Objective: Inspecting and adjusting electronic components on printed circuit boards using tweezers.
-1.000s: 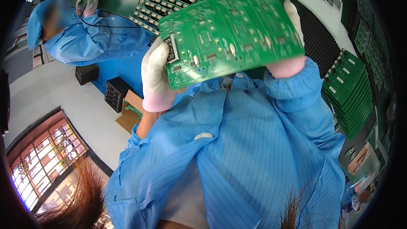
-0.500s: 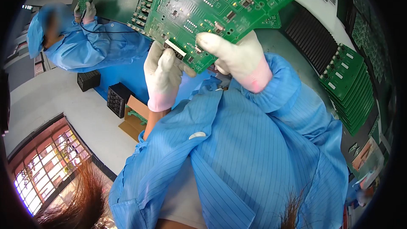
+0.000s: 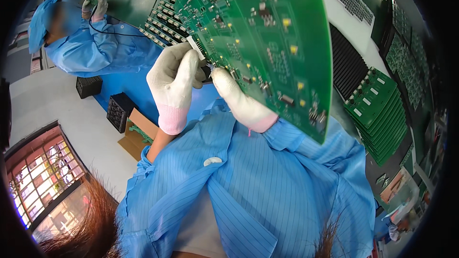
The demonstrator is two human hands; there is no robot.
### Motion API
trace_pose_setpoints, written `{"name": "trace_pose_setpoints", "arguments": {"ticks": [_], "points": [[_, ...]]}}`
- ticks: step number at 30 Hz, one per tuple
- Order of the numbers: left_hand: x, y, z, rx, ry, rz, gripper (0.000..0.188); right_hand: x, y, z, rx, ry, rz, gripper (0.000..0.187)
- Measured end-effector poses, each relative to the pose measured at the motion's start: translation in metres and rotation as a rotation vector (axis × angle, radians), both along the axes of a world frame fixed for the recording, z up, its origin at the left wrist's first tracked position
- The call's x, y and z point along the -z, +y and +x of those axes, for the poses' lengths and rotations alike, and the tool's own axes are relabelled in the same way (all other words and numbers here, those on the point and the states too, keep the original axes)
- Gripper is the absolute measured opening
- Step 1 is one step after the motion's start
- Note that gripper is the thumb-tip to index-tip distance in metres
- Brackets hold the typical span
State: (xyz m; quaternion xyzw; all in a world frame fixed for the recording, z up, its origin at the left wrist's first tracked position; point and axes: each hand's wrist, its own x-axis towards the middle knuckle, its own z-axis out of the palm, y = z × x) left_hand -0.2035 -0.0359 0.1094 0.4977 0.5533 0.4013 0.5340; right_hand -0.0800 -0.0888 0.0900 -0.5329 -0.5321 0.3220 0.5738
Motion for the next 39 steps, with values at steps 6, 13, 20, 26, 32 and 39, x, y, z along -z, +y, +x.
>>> {"name": "trace_pose_setpoints", "arguments": {"ticks": [6, 13, 20, 26, 32, 39], "points": [[0.0, 0.004, 0.009, 0.019, 0.024, 0.091, 0.006, -0.003, 0.001, 0.007, -0.021, -0.199, 0.112, 0.035], [0.001, 0.009, 0.008, 0.045, 0.119, 0.116, 0.007, 0.002, 0.001, 0.012, -0.06, -0.287, 0.214, 0.039], [0.002, 0.008, 0.009, 0.023, 0.161, 0.123, 0.012, 0.004, -0.002, 0.012, -0.073, -0.298, 0.204, 0.044], [-0.001, 0.01, 0.007, 0.083, 0.226, 0.157, 0.014, 0.021, 0.0, -0.003, 0.012, -0.096, 0.331, 0.049], [0.005, 0.008, 0.006, 0.086, 0.222, 0.157, 0.013, 0.02, -0.002, 0.001, -0.006, -0.003, 0.235, 0.051], [0.0, 0.007, 0.005, 0.1, 0.213, 0.178, 0.013, 0.023, -0.016, 0.01, 0.108, -0.337, 0.267, 0.052]]}}
